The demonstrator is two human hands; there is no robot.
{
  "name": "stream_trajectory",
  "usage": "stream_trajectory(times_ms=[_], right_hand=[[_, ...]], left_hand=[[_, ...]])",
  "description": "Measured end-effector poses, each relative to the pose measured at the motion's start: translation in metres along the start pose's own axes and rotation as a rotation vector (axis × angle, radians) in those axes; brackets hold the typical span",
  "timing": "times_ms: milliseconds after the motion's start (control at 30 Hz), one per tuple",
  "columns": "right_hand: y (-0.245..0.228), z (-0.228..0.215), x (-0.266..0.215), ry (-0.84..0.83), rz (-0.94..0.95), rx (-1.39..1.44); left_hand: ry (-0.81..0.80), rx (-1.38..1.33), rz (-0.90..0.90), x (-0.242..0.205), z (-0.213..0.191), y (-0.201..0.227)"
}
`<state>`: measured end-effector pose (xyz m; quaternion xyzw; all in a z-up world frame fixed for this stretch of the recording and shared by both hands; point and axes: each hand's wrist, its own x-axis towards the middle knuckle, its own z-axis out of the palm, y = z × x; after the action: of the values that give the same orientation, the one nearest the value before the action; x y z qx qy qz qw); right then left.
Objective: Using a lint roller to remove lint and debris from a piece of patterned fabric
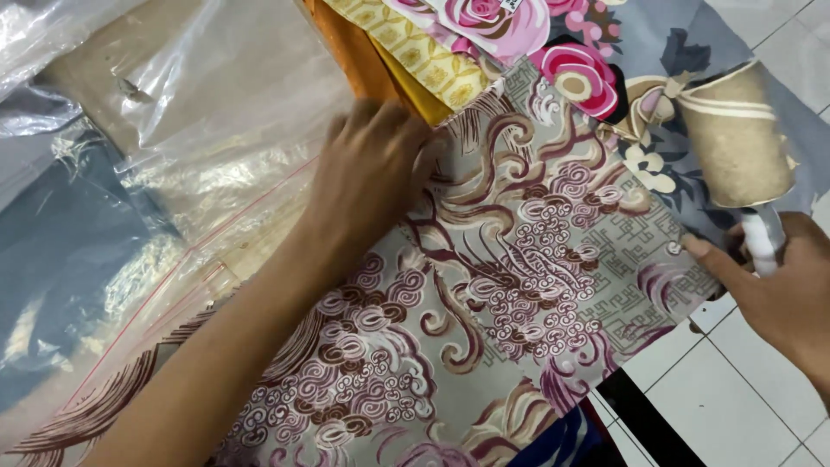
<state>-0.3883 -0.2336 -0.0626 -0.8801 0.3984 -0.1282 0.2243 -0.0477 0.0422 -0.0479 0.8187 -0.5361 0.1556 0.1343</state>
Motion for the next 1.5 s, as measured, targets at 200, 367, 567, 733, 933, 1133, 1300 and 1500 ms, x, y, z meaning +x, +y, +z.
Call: stream_trajectory(times_ms=[200, 367, 567, 733, 933, 1133, 1300, 1500], right_hand=[[-0.028, -0.01, -0.013, -0.062, 0.228, 0.1], [-0.032, -0.013, -0.02, -0.078, 0.392, 0.126], [-0.019, -0.008, -0.019, -0.022, 0.345, 0.299], [0.007, 0.002, -0.02, -0.009, 0.333, 0.711], [-0.021, -0.014, -0.025, -0.006, 0.342, 0.703], [-0.05, -0.028, -0.039, -0.004, 0.352, 0.719], [-0.037, -0.026, -0.047, -0.023, 0.243, 0.768], [-0.073, -0.044, -0.058, -0.162, 0.643, 0.531]], left_hand=[[-0.082, -0.349, 0.04, 0.091, 0.044, 0.001], [-0.353, -0.569, -0.082, 0.136, 0.092, -0.008], [-0.403, -0.475, -0.005, 0.157, 0.107, -0.017], [-0.43, -0.609, -0.133, 0.156, 0.088, -0.011], [-0.464, -0.694, -0.113, 0.162, 0.079, -0.011], [-0.4, -0.571, 0.156, 0.175, 0.072, -0.024], [-0.268, -0.48, 0.28, 0.176, 0.055, -0.036], [-0.341, -0.542, 0.119, 0.162, 0.024, -0.043]])
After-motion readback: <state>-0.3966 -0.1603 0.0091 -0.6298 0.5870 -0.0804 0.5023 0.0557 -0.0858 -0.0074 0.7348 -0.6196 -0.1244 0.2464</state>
